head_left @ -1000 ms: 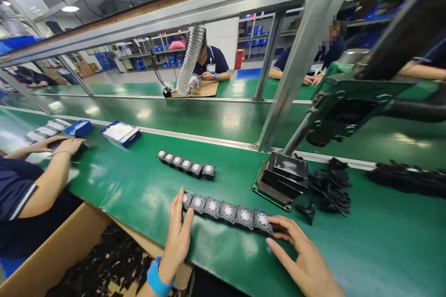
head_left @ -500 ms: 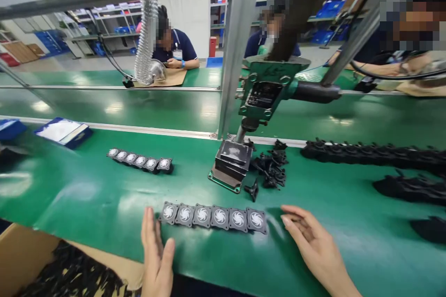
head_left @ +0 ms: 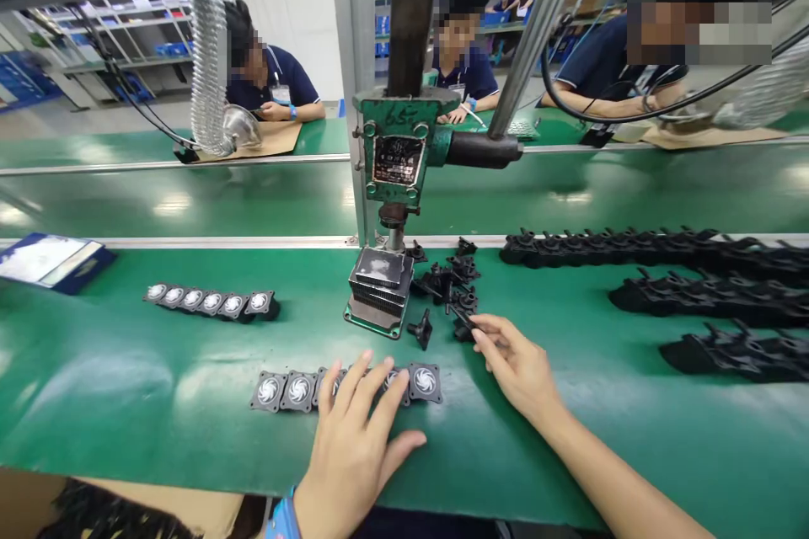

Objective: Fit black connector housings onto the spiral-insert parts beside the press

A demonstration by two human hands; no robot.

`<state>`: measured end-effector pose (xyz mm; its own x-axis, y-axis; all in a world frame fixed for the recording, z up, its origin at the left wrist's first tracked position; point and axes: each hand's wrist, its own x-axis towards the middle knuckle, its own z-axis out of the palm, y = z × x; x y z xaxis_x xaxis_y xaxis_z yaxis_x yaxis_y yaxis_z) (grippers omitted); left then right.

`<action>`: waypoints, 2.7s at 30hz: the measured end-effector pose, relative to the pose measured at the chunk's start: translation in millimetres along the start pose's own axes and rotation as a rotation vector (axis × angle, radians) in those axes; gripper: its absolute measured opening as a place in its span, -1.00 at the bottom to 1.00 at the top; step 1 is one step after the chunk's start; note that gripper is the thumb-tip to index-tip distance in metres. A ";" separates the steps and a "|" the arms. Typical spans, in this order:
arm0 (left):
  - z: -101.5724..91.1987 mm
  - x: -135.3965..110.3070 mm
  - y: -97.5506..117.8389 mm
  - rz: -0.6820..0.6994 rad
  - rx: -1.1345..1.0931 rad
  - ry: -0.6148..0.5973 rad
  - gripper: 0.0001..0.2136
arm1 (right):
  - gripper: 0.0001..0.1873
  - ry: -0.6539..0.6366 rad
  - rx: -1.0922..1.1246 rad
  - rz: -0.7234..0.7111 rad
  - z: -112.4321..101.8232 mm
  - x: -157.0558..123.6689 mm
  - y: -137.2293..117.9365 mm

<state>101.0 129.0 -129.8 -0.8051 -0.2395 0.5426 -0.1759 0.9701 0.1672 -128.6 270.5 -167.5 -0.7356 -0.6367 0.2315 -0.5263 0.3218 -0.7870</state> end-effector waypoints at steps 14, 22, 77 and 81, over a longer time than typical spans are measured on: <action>10.8 41.3 -5.4 -0.002 -0.231 -0.409 -0.38 | -0.55 -0.106 -0.216 -0.039 -43.0 -71.0 -6.5; 8.9 41.5 -5.9 -0.039 -0.288 -0.409 -0.21 | -0.69 -0.009 -0.208 -0.138 -37.6 -53.8 -34.8; 2.2 35.7 -36.5 0.161 -0.103 -0.241 -0.43 | -0.85 -0.190 -0.203 -0.268 -6.9 -12.8 -8.1; -11.3 32.3 -41.3 0.101 -0.119 -0.322 -0.37 | -0.69 -0.199 -0.175 -0.277 -27.6 -33.7 11.3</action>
<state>88.7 80.8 -109.9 -0.9556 -0.0996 0.2773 -0.0342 0.9723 0.2313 -121.5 315.0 -168.4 -0.4671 -0.8345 0.2922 -0.7708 0.2224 -0.5970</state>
